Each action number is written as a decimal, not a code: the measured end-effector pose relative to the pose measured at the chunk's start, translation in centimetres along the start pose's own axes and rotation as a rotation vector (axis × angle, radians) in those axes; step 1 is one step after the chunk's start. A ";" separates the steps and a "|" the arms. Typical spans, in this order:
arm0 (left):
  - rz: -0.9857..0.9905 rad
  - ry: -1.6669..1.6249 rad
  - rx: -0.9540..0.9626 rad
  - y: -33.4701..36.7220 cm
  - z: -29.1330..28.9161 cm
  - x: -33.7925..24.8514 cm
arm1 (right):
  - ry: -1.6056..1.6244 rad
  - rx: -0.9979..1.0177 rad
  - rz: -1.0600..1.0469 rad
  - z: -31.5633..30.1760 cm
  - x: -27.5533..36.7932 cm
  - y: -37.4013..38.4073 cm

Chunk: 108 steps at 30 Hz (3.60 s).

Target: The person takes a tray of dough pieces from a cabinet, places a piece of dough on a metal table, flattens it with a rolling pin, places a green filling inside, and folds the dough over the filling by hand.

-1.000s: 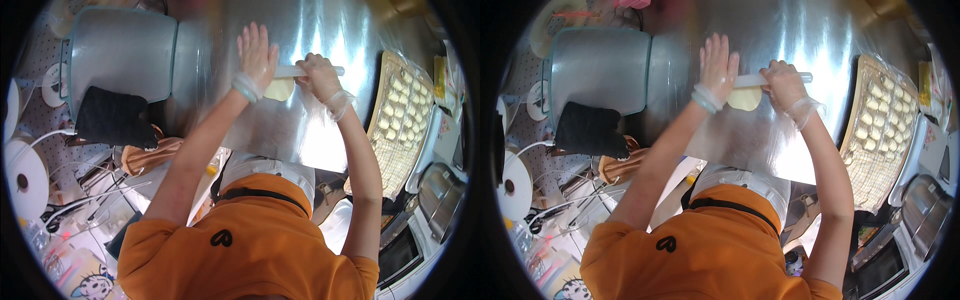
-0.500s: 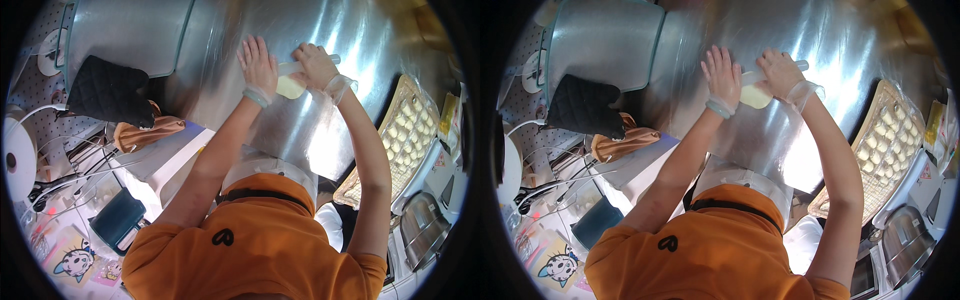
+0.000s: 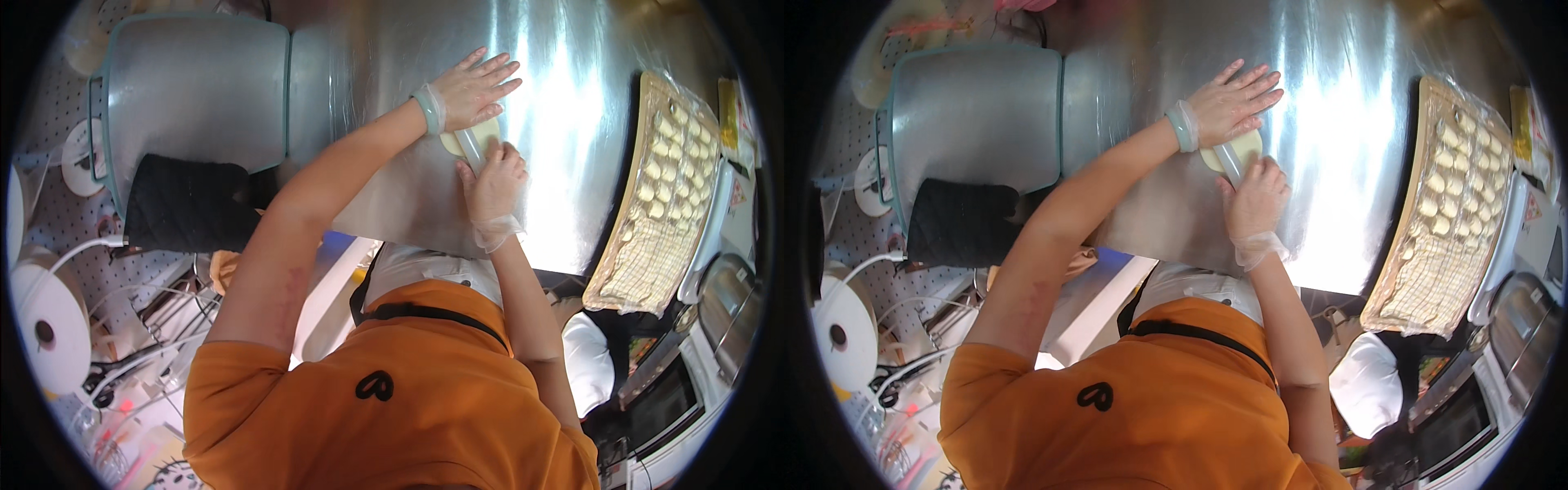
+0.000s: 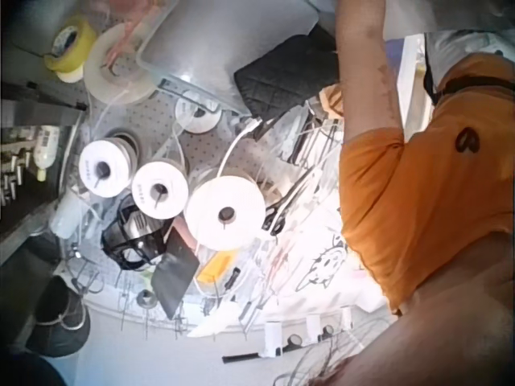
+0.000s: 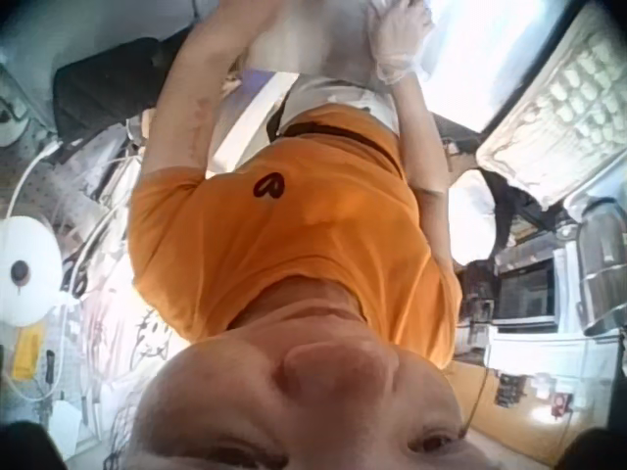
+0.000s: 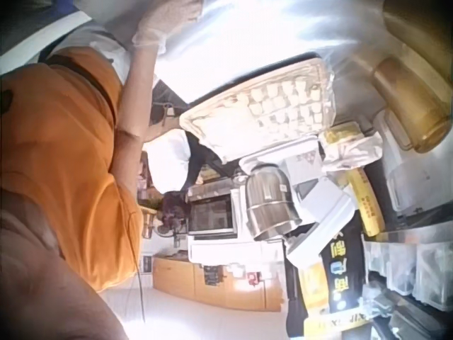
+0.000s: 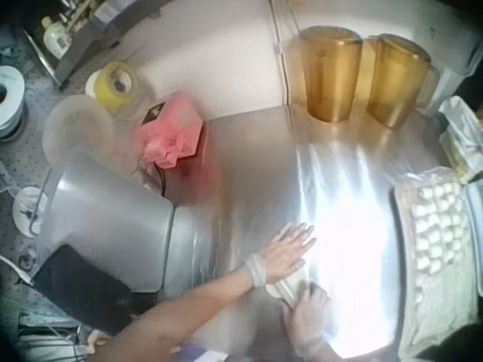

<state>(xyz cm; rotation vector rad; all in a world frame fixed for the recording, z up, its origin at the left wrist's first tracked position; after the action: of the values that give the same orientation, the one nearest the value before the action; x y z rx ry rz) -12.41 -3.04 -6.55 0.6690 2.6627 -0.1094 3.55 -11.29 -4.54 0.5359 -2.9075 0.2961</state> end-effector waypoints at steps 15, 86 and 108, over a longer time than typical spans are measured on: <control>-0.091 -0.079 0.045 -6.5 -2.1 0.8 | -0.231 -0.010 -0.334 1.6 2.1 -2.1; -0.009 -0.034 0.129 -6.7 -1.2 0.0 | -0.288 -0.216 -0.259 4.0 2.2 -5.9; -0.015 -0.083 -0.020 6.0 1.7 -5.8 | 0.106 0.018 -0.057 0.2 -8.4 -2.7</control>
<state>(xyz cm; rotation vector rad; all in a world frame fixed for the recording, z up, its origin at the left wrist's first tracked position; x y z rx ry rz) -4.26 -0.54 -5.70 0.6245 2.5860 -0.1126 12.26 -11.04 -5.96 0.5861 -2.7850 0.3322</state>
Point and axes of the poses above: each hand's wrist, its own y-axis towards the middle knuckle, its own z-axis out of the palm, x = y × z, the point moved 1 cm from there along y, towards the middle knuckle, and after that the axes turned 13 degrees about -y, right-handed, at the moved point
